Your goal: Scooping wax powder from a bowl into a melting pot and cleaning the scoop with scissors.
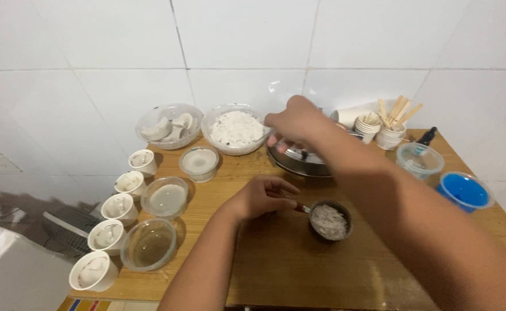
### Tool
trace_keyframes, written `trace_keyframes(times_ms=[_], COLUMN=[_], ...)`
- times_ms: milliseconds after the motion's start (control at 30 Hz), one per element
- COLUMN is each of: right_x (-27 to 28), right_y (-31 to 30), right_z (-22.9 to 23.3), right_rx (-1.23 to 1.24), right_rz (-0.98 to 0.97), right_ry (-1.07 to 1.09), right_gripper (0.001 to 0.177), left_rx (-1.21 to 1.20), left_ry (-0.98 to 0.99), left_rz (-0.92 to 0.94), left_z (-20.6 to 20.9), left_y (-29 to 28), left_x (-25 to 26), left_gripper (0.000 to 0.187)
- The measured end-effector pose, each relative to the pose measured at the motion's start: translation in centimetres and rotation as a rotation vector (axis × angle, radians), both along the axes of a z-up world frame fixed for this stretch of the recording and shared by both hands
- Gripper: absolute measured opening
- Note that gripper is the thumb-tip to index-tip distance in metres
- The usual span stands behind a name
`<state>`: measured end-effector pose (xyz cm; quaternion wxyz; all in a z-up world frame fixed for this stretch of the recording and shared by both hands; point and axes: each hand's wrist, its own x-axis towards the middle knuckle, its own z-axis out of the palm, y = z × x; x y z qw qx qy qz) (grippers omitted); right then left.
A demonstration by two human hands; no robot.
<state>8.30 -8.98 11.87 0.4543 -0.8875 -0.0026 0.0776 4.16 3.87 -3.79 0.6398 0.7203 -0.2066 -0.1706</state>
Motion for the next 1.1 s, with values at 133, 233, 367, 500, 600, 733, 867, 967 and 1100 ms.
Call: trace_keyframes(times_ms=[133,233,367,500,600,733,867,967,1100], right_x=[-6.7,-8.1,-8.3,-7.5,-6.7,-7.1,-7.4,-6.1,-6.2], right_y=[-5.2,-10.9,-17.4,-21.0,-20.8,-19.8,-19.8,-20.9,-20.0], right_z=[2.8,0.3,-3.4,-4.5,-5.1,-4.9,-6.9,-9.3,-8.4], right_rx=[-0.024,-0.328,-0.443,-0.825,-0.822,-0.909,-0.968,-0.961,-0.881], right_rz=[0.005,-0.069,-0.158,-0.183,-0.167,-0.143,-0.065,-0.064,-0.096], right_ry=[-0.116,-0.331,-0.411,-0.136,-0.067,0.017,-0.003,-0.041,0.053], right_gripper=[0.052,0.037,0.032,0.031,0.028,0.025,0.03,0.032,0.04], left_rx=[0.054,0.026,0.059,0.071,0.092,0.092,0.118,0.146,0.154], left_ry=[0.032,0.066,0.033,-0.07,-0.152,-0.212,-0.267,-0.296,-0.272], left_rz=[0.009,0.001,0.07,0.158,0.168,0.172,0.156,0.153,0.167], left_z=[1.7,1.3,-0.2,0.7,0.5,0.2,0.9,1.5,1.5], left_y=[0.0,-0.6,-0.9,-1.1,-1.2,-1.0,-1.1,-1.1,-0.9], left_x=[-1.9,-1.9,-1.4,-2.7,-2.4,-2.3,-2.7,-2.5,-2.6], left_gripper=[0.042,0.039,0.039,0.028,0.02,0.014,0.014,0.018,0.026])
